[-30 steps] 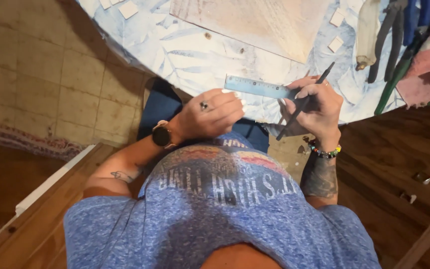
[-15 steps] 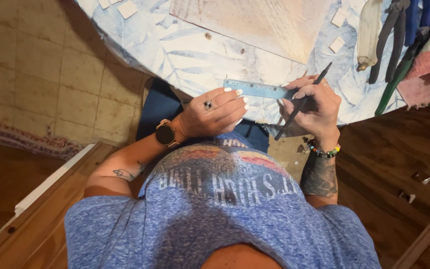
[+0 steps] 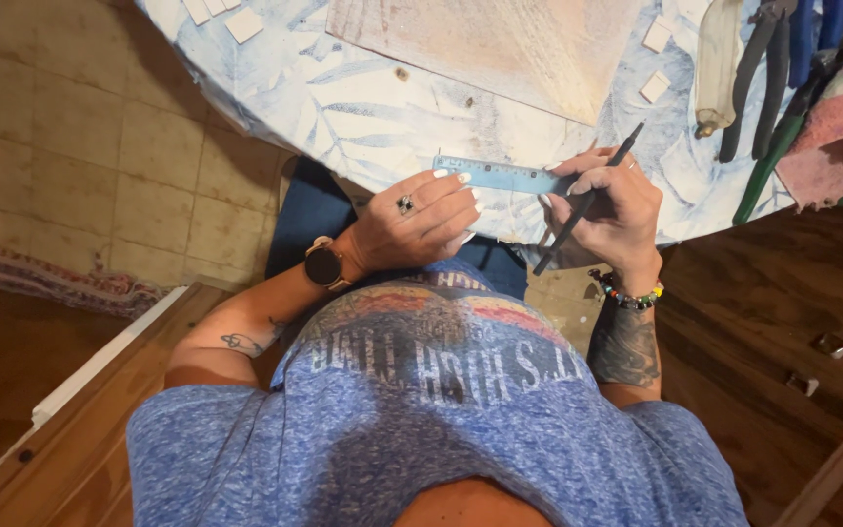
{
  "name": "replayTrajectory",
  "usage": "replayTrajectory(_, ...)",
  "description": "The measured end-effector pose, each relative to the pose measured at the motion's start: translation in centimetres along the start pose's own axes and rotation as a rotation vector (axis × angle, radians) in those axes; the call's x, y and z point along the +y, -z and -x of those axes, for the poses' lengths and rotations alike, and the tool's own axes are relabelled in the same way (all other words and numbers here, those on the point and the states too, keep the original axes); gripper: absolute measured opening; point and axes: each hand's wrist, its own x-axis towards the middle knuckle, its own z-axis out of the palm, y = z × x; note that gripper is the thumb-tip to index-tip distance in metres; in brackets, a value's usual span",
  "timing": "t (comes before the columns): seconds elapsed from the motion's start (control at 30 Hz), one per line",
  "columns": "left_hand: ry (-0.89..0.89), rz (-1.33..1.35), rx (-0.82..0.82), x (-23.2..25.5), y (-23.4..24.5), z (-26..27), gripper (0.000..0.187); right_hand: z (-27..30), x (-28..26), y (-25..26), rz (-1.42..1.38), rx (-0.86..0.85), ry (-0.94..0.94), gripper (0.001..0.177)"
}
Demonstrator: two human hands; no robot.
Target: Measure and mark a piece of material on a table using a ruler and a pen
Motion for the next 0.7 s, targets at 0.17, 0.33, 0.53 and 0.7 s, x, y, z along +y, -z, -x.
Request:
replayTrajectory(0.17, 0.013, 0.003, -0.004, 0.05, 0.19, -0.16, 0.014, -0.16, -0.11, -0.05, -0.010, -0.002, 0.004, 0.026)
replayTrajectory(0.33, 0.015, 0.012, 0.000, -0.02, -0.18, 0.18, 0.013, -0.04, 0.05, -0.06, -0.005, 0.009, 0.018, 0.026)
replayTrajectory(0.53, 0.021, 0.027, 0.012, 0.02, -0.37, 0.22, 0.014, 0.11, 0.03, -0.03, 0.008, 0.006, 0.008, 0.026)
replayTrajectory(0.7, 0.021, 0.015, 0.010, 0.07, -0.29, 0.09, 0.014, 0.17, 0.07, -0.01, 0.006, 0.006, 0.005, 0.026)
